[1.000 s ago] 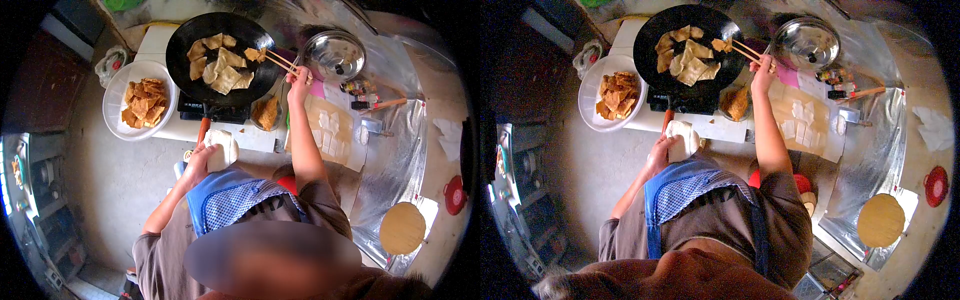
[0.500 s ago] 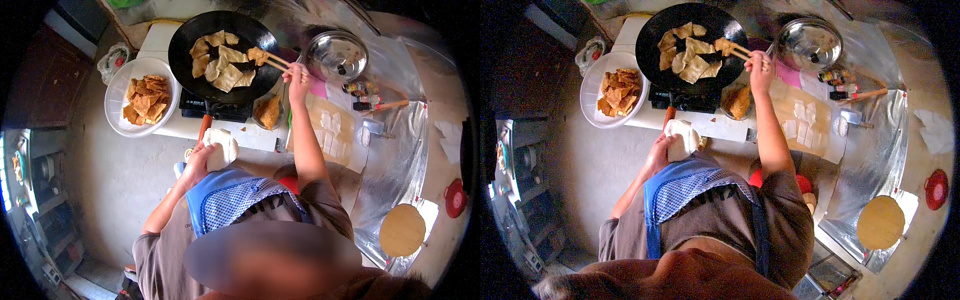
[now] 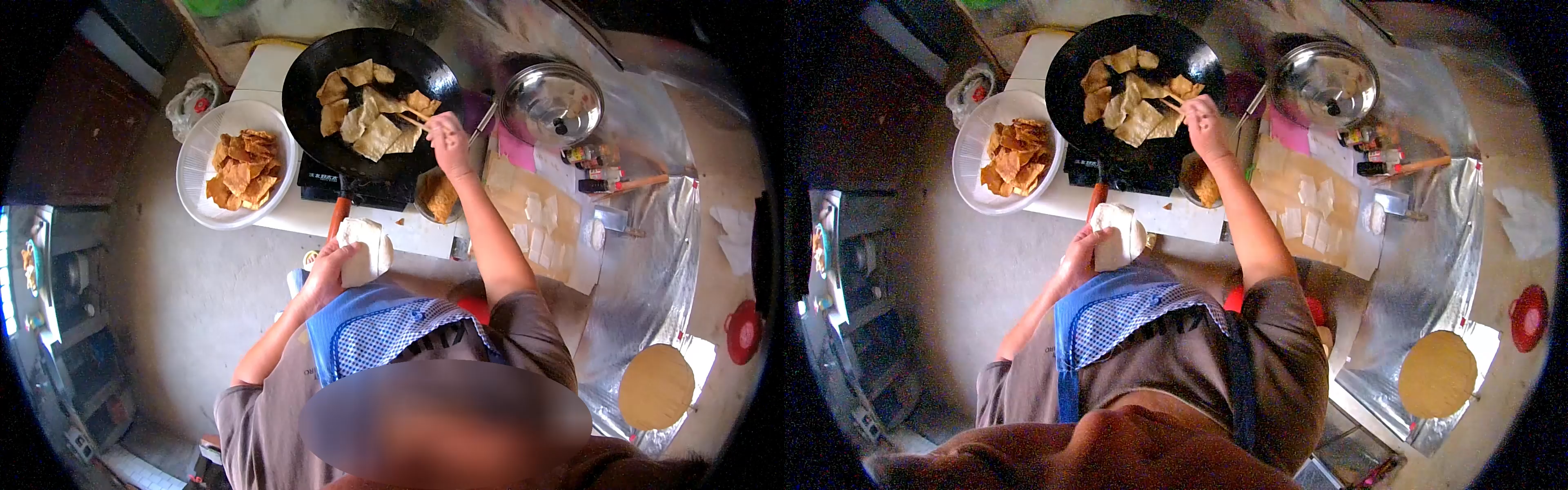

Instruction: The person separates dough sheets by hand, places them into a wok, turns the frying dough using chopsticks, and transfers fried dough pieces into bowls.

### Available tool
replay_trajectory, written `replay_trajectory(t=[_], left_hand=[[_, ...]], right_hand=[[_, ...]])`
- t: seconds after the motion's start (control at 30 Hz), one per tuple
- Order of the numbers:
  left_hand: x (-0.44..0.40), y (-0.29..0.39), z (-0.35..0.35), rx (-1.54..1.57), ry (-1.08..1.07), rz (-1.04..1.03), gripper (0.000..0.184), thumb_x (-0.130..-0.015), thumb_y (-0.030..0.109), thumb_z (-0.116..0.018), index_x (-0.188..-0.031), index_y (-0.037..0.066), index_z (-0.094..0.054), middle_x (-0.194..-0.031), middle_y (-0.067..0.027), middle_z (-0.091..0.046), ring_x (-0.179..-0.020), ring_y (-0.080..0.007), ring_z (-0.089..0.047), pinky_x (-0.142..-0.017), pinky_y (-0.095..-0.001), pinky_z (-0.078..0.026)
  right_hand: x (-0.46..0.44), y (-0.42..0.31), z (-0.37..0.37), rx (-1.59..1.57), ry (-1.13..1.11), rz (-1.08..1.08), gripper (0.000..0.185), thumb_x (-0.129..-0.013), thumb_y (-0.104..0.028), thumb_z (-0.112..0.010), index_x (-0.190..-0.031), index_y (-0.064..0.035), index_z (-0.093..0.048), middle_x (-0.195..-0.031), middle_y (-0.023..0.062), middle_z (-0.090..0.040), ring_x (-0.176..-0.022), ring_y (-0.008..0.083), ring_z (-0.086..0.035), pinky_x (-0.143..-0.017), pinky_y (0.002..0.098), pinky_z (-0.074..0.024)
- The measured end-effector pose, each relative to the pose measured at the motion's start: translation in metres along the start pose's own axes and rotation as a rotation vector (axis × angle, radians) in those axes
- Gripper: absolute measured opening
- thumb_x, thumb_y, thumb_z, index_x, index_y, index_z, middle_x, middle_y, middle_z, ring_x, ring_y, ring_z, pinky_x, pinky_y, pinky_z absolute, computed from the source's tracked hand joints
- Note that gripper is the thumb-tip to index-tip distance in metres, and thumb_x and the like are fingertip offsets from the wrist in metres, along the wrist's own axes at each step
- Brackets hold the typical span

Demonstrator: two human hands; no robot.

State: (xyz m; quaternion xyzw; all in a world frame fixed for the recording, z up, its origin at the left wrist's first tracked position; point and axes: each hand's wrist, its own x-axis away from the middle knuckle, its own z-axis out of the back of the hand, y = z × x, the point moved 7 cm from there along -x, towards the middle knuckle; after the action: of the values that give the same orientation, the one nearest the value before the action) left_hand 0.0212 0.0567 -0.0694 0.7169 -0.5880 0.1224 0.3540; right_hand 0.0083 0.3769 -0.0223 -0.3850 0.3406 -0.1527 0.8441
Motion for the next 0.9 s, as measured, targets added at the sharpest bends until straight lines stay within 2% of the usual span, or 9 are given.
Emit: replay_trajectory(t=[0.07,0.17,0.3,0.33,0.6,0.7,0.77,0.83,0.9], left_hand=[[0.002,0.001,0.0,-0.036,0.005,-0.005,0.033,-0.088,0.009,-0.053,-0.12,0.003,-0.049,-0.108,-0.0115,-0.061,-0.093,-0.0238,-0.063,-0.083,-0.0391,-0.053],[0.005,0.002,-0.002,-0.009,0.026,-0.001,0.033,-0.088,0.009,-0.053,-0.12,0.003,-0.049,-0.108,-0.0115,-0.061,-0.093,-0.0238,-0.063,-0.083,-0.0386,-0.053],[0.005,0.002,-0.003,-0.001,0.019,-0.004,0.033,-0.088,0.01,-0.054,-0.12,0.003,-0.049,-0.108,-0.0118,-0.061,-0.093,-0.0239,-0.063,-0.084,-0.0385,-0.053],[0.005,0.002,-0.003,-0.013,0.014,-0.004,0.034,-0.088,0.01,-0.054,-0.12,0.002,-0.048,-0.108,-0.012,-0.061,-0.093,-0.0241,-0.063,-0.084,-0.0386,-0.052],[-0.001,0.001,0.0,-0.014,0.007,-0.001,0.035,-0.088,0.01,-0.053,-0.122,0.002,-0.048,-0.109,-0.0126,-0.061,-0.095,-0.0251,-0.062,-0.084,-0.0392,-0.052],[0.0,0.002,-0.001,-0.011,0.032,-0.004,0.036,-0.088,0.01,-0.053,-0.122,0.002,-0.047,-0.108,-0.0126,-0.061,-0.094,-0.0253,-0.062,-0.084,-0.0398,-0.053],[0.002,0.003,-0.003,0.014,0.035,0.002,0.035,-0.088,0.01,-0.054,-0.122,0.003,-0.048,-0.108,-0.0125,-0.061,-0.094,-0.0252,-0.063,-0.083,-0.0402,-0.053],[0.001,0.0,0.002,0.008,0.042,0.005,0.035,-0.088,0.01,-0.054,-0.121,0.003,-0.048,-0.108,-0.0124,-0.061,-0.093,-0.0249,-0.063,-0.083,-0.0403,-0.053],[0.0,0.002,0.002,0.002,0.046,0.003,0.035,-0.088,0.01,-0.054,-0.121,0.004,-0.049,-0.107,-0.0123,-0.061,-0.093,-0.0246,-0.063,-0.083,-0.0403,-0.053]], right_hand=[[-0.005,-0.006,0.015,-0.183,0.175,-0.276,0.018,-0.095,-0.015,-0.046,-0.087,-0.0022,-0.055,-0.071,0.0069,-0.059,-0.051,0.0104,-0.054,-0.048,0.0244,-0.0459],[-0.009,0.036,0.035,-0.595,0.391,-0.382,0.023,-0.095,-0.021,-0.047,-0.084,-0.0033,-0.056,-0.064,0.0082,-0.058,-0.048,0.0134,-0.055,-0.043,0.026,-0.0454],[0.0,0.086,0.046,-0.767,0.621,-0.692,0.025,-0.095,-0.024,-0.048,-0.081,-0.0029,-0.054,-0.064,0.0091,-0.056,-0.047,0.0178,-0.054,-0.045,0.0276,-0.0454],[0.001,0.089,0.049,-0.789,0.641,-0.69,0.021,-0.091,-0.022,-0.053,-0.082,-0.003,-0.054,-0.065,0.009,-0.055,-0.053,0.0195,-0.056,-0.048,0.0284,-0.0462],[0.007,0.096,0.052,-0.742,0.693,-0.709,0.021,-0.091,-0.022,-0.054,-0.08,-0.0037,-0.054,-0.062,0.0084,-0.054,-0.051,0.0186,-0.055,-0.046,0.0278,-0.045],[0.001,0.073,0.046,-0.7,0.556,-0.713,0.023,-0.092,-0.022,-0.052,-0.079,-0.0039,-0.054,-0.062,0.0078,-0.055,-0.05,0.0163,-0.054,-0.045,0.0274,-0.0439],[-0.017,0.026,0.057,-0.551,0.441,-0.378,0.021,-0.094,-0.02,-0.049,-0.083,-0.0024,-0.054,-0.06,0.0077,-0.056,-0.044,0.0133,-0.049,-0.042,0.0266,-0.0418],[-0.025,0.006,0.048,-0.421,0.345,-0.311,0.023,-0.096,-0.02,-0.046,-0.085,-0.0025,-0.057,-0.06,0.006,-0.056,-0.047,0.0083,-0.049,-0.045,0.0233,-0.041],[-0.035,-0.011,0.028,-0.268,0.168,-0.18,0.024,-0.097,-0.02,-0.046,-0.088,-0.0011,-0.058,-0.07,0.0051,-0.058,-0.051,0.0079,-0.051,-0.046,0.0228,-0.0415]])
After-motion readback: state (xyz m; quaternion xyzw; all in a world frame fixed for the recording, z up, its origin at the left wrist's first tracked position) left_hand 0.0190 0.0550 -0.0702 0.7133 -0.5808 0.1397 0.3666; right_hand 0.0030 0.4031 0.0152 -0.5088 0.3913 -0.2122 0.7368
